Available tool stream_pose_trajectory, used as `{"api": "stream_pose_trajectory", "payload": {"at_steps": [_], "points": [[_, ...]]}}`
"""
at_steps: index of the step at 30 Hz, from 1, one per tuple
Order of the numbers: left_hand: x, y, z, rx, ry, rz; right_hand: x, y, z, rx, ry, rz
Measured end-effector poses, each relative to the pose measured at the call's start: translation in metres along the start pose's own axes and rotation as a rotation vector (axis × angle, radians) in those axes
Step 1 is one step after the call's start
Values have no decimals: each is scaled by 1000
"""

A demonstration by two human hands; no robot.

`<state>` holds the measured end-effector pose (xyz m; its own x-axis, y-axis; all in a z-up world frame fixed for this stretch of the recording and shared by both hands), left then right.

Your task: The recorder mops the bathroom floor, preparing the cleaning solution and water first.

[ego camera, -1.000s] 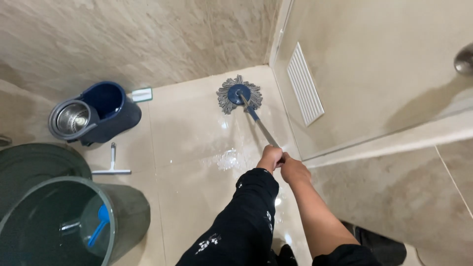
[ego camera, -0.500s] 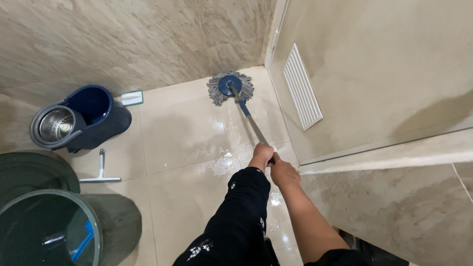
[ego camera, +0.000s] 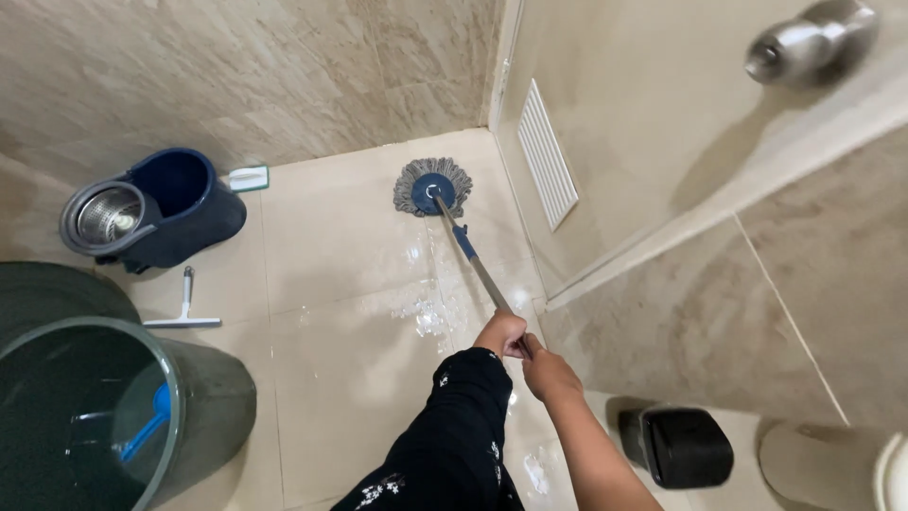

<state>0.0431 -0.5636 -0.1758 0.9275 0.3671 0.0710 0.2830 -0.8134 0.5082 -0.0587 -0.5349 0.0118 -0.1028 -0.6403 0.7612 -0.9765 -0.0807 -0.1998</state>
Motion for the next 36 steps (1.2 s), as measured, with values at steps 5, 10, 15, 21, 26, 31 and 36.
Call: {"api": "stream_pose_trajectory", "payload": {"at_steps": [5,10,15,21,26,31,36], "points": [[-77,-89,-22,87,-175,-48,-32,94,-47,61,57,-4],[-146,-140,-78,119,-293,-137,-20,159,-128,-24,-23,47],[-191,-179,-125,158,-414,-212,-10,206,-185,-62,-100,70],[-194,-187,-151,62,-264,-228,-9,212,-201,16,-77,16],[-158,-155,-179,3,-63,-288,-7,187,-178,88,-89,-88],[-122,-128,-152,-26,13,-280,-16,154,-116,252,16,-189],[-81,-90,-117,-19,2,-312,-27,120,-51,266,8,-120]]}}
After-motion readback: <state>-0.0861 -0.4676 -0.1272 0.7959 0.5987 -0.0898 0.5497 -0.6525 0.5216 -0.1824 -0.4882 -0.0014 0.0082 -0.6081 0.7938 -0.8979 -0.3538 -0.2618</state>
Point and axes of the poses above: each hand's wrist, its own z-axis towards the middle knuckle, its own x-axis out of the back of the hand, y = z × x, the point moved 9 cm from there along z, towards the middle knuckle, and after that the axes turned 9 degrees about y, right-handed, at the moved point
